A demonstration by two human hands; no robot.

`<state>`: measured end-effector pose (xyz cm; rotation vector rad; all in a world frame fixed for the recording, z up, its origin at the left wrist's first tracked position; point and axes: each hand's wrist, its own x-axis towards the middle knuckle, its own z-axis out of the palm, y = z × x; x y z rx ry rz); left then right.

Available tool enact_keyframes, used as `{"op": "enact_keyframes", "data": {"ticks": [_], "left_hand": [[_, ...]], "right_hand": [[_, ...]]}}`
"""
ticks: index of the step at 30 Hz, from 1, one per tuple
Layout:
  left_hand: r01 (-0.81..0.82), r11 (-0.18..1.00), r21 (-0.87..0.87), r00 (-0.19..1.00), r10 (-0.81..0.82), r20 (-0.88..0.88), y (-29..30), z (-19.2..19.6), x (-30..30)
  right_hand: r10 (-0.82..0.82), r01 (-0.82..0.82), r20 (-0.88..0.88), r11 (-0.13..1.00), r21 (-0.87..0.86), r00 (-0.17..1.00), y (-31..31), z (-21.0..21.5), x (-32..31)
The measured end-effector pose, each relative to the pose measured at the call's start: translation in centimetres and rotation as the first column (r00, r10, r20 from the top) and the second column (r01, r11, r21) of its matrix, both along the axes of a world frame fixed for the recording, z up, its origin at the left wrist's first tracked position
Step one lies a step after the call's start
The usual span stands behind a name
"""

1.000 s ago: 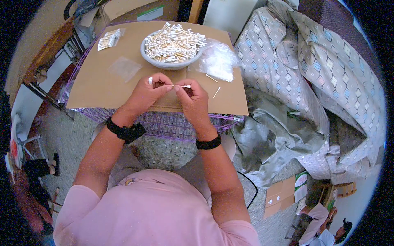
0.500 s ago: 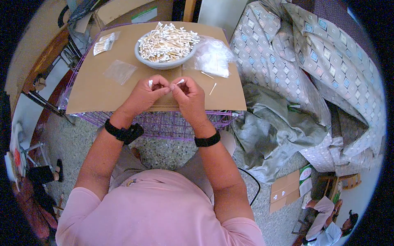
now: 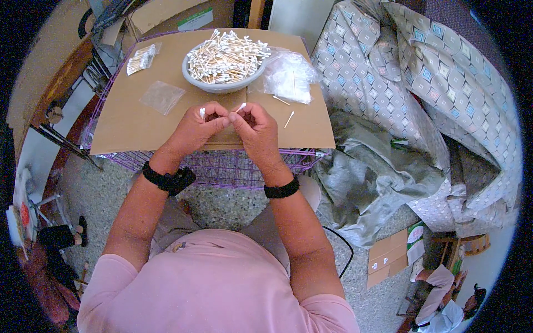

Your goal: Packaging individual cotton swabs into small plastic bags.

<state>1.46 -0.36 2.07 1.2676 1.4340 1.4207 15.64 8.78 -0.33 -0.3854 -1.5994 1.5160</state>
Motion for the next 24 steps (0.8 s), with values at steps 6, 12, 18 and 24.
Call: {"op": "enact_keyframes", "data": {"ticks": [6, 12, 18, 24], "left_hand": [[0.000, 0.999, 0.043, 1.000, 0.000, -0.018, 0.1, 0.0, 0.1], [-0.109, 0.992, 0.060, 0.978, 0.096, 0.187, -0.2, -0.3, -0.3], [-0.109, 0.992, 0.058, 0.956, 0.088, 0.281, -0.4, -0.4, -0.6], [-0.108, 0.993, 0.057, 0.928, 0.080, 0.364, -0.5, -0.6, -0.8]], "right_hand": [[-0.058, 0.043, 0.098, 0.989, 0.144, 0.993, 0.1, -0.1, 0.1], [0.003, -0.007, 0.040, 0.997, 0.081, 0.999, -0.4, 0.2, -0.3], [0.024, -0.062, 0.219, 0.984, 0.167, 0.975, -0.6, 0.2, -0.4], [-0.012, -0.076, 0.276, 0.949, 0.306, 0.961, -0.7, 0.5, -0.3]]}}
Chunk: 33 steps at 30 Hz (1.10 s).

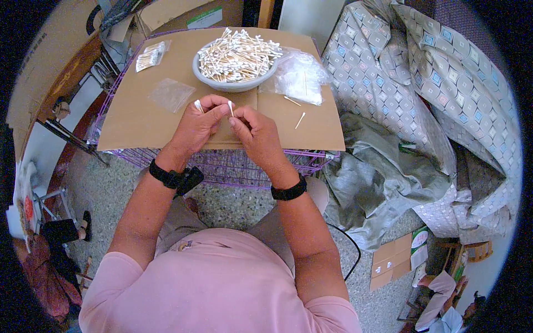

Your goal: Packaging individual cotton swabs into small plastic bags.

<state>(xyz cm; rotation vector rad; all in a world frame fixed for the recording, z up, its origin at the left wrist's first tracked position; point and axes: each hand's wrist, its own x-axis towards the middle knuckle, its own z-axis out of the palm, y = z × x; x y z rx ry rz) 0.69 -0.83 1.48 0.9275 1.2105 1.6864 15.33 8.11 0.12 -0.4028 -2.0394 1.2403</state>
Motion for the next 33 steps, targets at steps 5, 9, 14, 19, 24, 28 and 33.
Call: {"op": "enact_keyframes", "data": {"ticks": [5, 9, 14, 19, 24, 28, 33], "left_hand": [[0.011, 1.000, 0.010, 1.000, -0.012, 0.005, 0.1, -0.4, -0.3], [0.030, 1.000, 0.002, 0.999, -0.030, 0.030, 0.2, -0.9, -0.6], [0.026, 1.000, -0.004, 0.999, -0.026, 0.023, 0.2, -0.5, -0.4], [0.028, 1.000, -0.003, 0.999, -0.029, -0.017, 0.2, -0.5, -0.4], [0.019, 1.000, -0.010, 0.999, -0.019, 0.032, 0.0, -0.1, -0.3], [-0.016, 1.000, 0.014, 0.998, 0.015, 0.063, 0.1, -0.3, -0.3], [-0.005, 1.000, -0.007, 1.000, 0.005, 0.029, 0.2, -0.2, -0.2]], "right_hand": [[-0.029, 0.029, 0.034, 0.999, 0.019, 0.999, -0.2, 0.4, 0.0], [-0.042, 0.041, 0.031, 0.998, 0.037, 0.999, -0.1, 0.3, 0.0], [-0.077, 0.076, 0.018, 0.996, 0.049, 0.997, 0.0, 0.1, -0.1], [-0.096, 0.094, 0.021, 0.993, 0.072, 0.995, 0.0, -0.1, -0.2], [-0.125, 0.128, -0.053, 0.989, 0.070, 0.991, -0.1, 0.0, -0.1], [-0.172, 0.162, -0.103, 0.981, -0.104, 0.980, -0.2, 0.0, 0.0], [-0.235, 0.212, -0.152, 0.965, -0.151, 0.960, 0.2, -0.7, 0.1]]}}
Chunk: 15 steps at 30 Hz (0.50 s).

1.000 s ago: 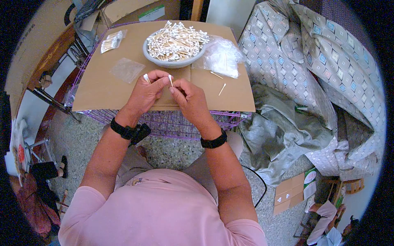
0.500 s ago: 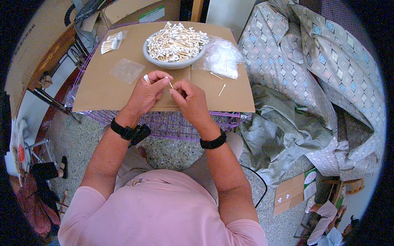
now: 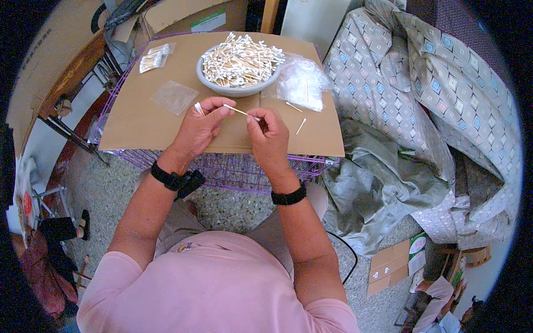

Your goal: Packaging individual cotton swabs into small plastic bags.

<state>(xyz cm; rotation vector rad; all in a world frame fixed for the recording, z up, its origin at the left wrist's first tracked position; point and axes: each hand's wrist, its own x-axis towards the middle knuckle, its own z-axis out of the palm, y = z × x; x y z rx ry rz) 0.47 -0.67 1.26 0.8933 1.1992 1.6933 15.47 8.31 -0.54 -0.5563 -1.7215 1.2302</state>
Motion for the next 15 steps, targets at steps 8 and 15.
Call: {"op": "enact_keyframes", "data": {"ticks": [8, 15], "left_hand": [[0.020, 0.996, 0.085, 0.992, -0.030, 0.123, 0.17, -0.80, -0.48], [0.026, 1.000, 0.014, 0.999, -0.026, 0.022, 0.04, -0.42, -0.20]], "right_hand": [[-0.035, 0.035, -0.006, 0.997, 0.069, 0.999, -0.18, 0.30, -0.04], [-0.044, 0.045, -0.016, 0.989, 0.138, 0.999, -0.09, 0.14, 0.09]]}}
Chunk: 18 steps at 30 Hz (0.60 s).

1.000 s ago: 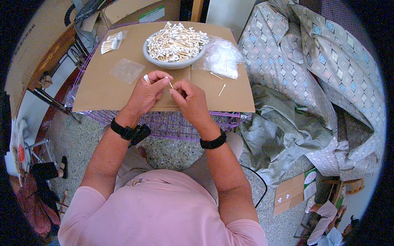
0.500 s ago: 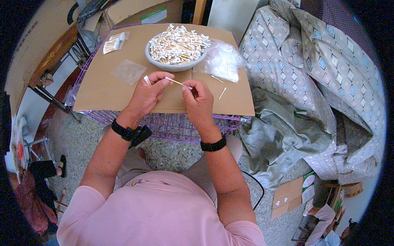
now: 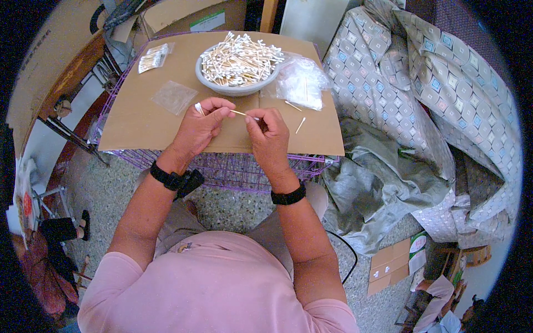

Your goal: Packaging individual cotton swabs into small plastic bags.

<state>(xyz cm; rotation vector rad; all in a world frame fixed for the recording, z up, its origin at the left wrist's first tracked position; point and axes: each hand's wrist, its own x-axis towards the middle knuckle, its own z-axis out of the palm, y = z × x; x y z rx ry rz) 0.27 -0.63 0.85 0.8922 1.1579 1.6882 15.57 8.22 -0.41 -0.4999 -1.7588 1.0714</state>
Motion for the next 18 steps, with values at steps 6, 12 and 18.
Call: {"op": "enact_keyframes", "data": {"ticks": [6, 12, 18], "left_hand": [[-0.016, 1.000, 0.001, 0.998, 0.016, -0.061, -0.35, 0.45, 0.09], [-0.015, 1.000, -0.017, 0.995, 0.013, -0.095, 0.00, 0.61, 0.32], [0.086, 0.996, -0.017, 0.988, -0.088, -0.126, -0.08, 0.57, 0.44]], "right_hand": [[0.019, -0.021, -0.024, 0.997, -0.073, 1.000, -0.06, -0.06, -0.29], [0.015, -0.024, -0.054, 0.983, -0.183, 0.998, 0.43, -0.39, -0.13], [0.036, -0.068, -0.116, 0.956, -0.287, 0.993, -0.19, 0.25, -0.05]]}}
